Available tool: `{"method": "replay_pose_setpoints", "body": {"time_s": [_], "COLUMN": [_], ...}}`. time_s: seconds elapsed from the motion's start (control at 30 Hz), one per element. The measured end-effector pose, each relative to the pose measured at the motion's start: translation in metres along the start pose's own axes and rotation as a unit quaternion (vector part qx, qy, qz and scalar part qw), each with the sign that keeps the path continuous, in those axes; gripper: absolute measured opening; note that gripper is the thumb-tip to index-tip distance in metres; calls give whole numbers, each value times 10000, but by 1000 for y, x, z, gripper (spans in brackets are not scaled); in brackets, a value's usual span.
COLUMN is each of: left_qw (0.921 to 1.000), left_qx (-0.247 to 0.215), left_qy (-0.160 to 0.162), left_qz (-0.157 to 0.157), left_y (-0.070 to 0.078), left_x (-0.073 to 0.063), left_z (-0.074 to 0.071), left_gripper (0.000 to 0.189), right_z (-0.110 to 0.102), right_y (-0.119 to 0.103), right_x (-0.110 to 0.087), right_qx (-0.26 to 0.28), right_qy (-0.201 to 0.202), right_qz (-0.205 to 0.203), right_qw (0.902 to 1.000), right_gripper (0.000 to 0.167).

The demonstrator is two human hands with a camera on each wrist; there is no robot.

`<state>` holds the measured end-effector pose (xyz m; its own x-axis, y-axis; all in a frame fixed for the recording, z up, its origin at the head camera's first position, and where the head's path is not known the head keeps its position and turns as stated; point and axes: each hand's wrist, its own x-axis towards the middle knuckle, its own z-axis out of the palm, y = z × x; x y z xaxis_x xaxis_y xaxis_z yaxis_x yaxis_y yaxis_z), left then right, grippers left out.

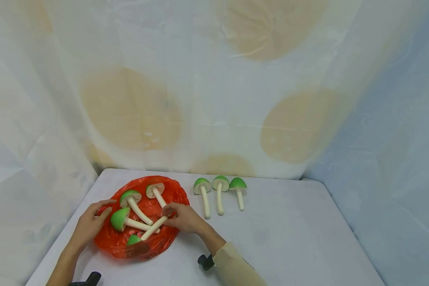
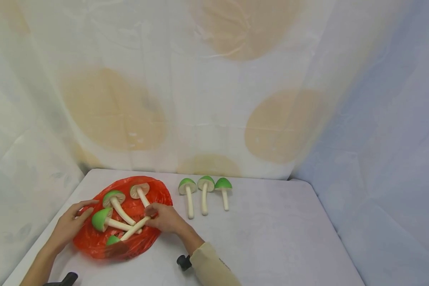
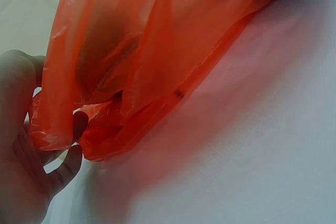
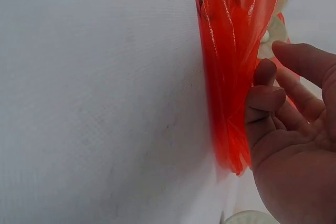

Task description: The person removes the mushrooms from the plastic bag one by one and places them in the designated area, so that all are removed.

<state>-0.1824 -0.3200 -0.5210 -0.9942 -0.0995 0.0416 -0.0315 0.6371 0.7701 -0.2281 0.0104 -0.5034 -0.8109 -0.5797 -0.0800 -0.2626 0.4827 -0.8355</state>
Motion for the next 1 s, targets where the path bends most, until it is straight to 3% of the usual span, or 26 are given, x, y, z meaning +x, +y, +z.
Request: {"method": "replay_pose_setpoints", "body": {"time_s": [0.33, 0.67, 1.0], "left_qw": [9999, 9999, 9997], "left_qx": [57, 124, 191], "left_qy": [46, 7, 72], "left_qz": [72, 11, 117], "left_y": [2, 8, 18], "left_x": [0, -2, -6], "left_z": [-1, -3, -7], "left_gripper": [46, 47, 47], "right_z": [-1, -2, -7], "right_y": [0, 2, -3], "right_x": [-1, -3, -12], "right_qx": [-278, -460, -413], "right_qy": [-204, -356, -509], "right_qz": [136, 43, 355], "right_qw": [9993, 9983, 9972], "right_gripper": [31, 13, 7]}}
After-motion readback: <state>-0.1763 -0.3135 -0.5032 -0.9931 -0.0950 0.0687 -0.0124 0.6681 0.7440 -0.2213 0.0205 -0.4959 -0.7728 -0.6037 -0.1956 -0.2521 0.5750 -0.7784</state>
